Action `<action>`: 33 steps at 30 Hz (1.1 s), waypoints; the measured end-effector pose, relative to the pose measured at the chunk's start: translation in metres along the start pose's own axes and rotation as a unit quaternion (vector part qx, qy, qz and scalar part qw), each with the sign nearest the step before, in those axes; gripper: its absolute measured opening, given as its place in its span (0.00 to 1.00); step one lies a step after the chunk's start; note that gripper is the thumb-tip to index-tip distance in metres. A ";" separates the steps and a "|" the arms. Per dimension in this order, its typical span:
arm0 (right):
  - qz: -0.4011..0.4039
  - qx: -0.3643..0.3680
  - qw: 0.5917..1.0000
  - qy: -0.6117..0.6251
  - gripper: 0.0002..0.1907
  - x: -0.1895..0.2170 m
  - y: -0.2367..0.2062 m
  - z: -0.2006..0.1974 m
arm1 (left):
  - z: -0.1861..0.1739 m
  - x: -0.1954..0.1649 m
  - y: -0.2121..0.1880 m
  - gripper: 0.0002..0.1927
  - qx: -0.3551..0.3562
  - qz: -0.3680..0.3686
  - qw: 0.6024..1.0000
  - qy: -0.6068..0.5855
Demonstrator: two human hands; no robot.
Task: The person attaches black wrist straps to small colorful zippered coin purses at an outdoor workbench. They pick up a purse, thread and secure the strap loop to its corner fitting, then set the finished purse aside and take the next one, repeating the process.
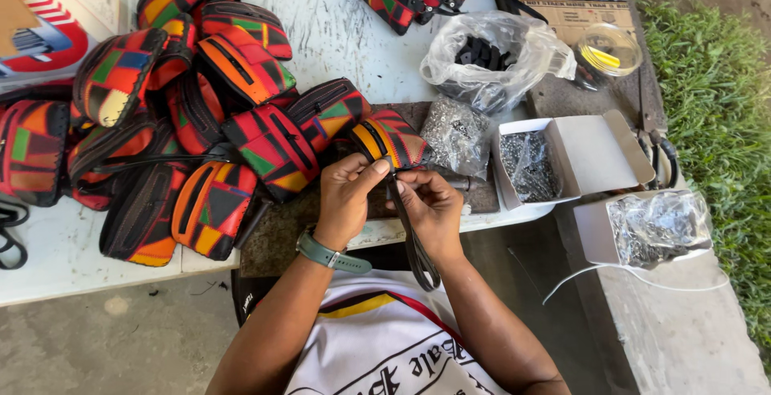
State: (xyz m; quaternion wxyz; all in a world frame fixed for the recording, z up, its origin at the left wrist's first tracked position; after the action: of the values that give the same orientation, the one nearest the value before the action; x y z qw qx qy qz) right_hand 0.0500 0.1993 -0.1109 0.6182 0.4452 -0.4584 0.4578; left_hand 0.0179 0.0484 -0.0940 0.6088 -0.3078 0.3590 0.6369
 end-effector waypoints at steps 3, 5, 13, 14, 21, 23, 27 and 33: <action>-0.001 0.009 1.000 0.011 0.08 -0.005 -0.001 -0.001 | 0.002 -0.011 -0.002 0.08 0.027 0.015 0.998 0.060; -0.006 0.018 0.999 0.030 0.08 -0.007 0.000 -0.001 | 0.003 -0.017 -0.001 0.10 0.049 0.033 0.994 0.090; 0.007 0.024 0.973 0.230 0.12 -0.001 0.003 -0.002 | -0.007 -0.028 0.005 0.15 0.053 0.058 0.983 0.167; 0.003 0.031 0.964 0.262 0.13 0.002 0.003 -0.002 | -0.008 -0.030 0.005 0.16 0.055 0.068 0.980 0.179; 0.001 0.024 0.996 0.090 0.09 0.017 0.001 0.000 | -0.012 -0.019 -0.001 0.11 0.095 0.045 0.980 0.170; 0.006 0.019 0.999 0.040 0.08 0.022 -0.001 0.000 | -0.015 -0.016 -0.001 0.13 0.104 0.053 0.979 0.165; 0.014 0.010 1.000 -0.003 0.07 0.029 -0.005 0.000 | -0.019 -0.015 -0.003 0.08 0.100 0.040 0.981 0.160; 0.022 0.008 0.999 0.022 0.09 0.021 -0.002 0.002 | 0.006 -0.013 -0.007 0.08 0.065 0.033 0.996 0.055</action>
State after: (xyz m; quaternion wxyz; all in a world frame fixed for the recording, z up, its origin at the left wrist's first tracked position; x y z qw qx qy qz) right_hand 0.0555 0.2007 -0.0903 0.6139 0.4299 -0.4507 0.4849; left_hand 0.0260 0.0460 -0.0807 0.5852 -0.2902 0.4427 0.6143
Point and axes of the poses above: each hand's wrist, its own y-axis towards the middle knuckle, its own z-axis out of the palm, x = y × z, the point moved 2 cm from there along y, towards the middle knuckle, and after that the axes turned 6 degrees about -x, right-handed, at the moved point
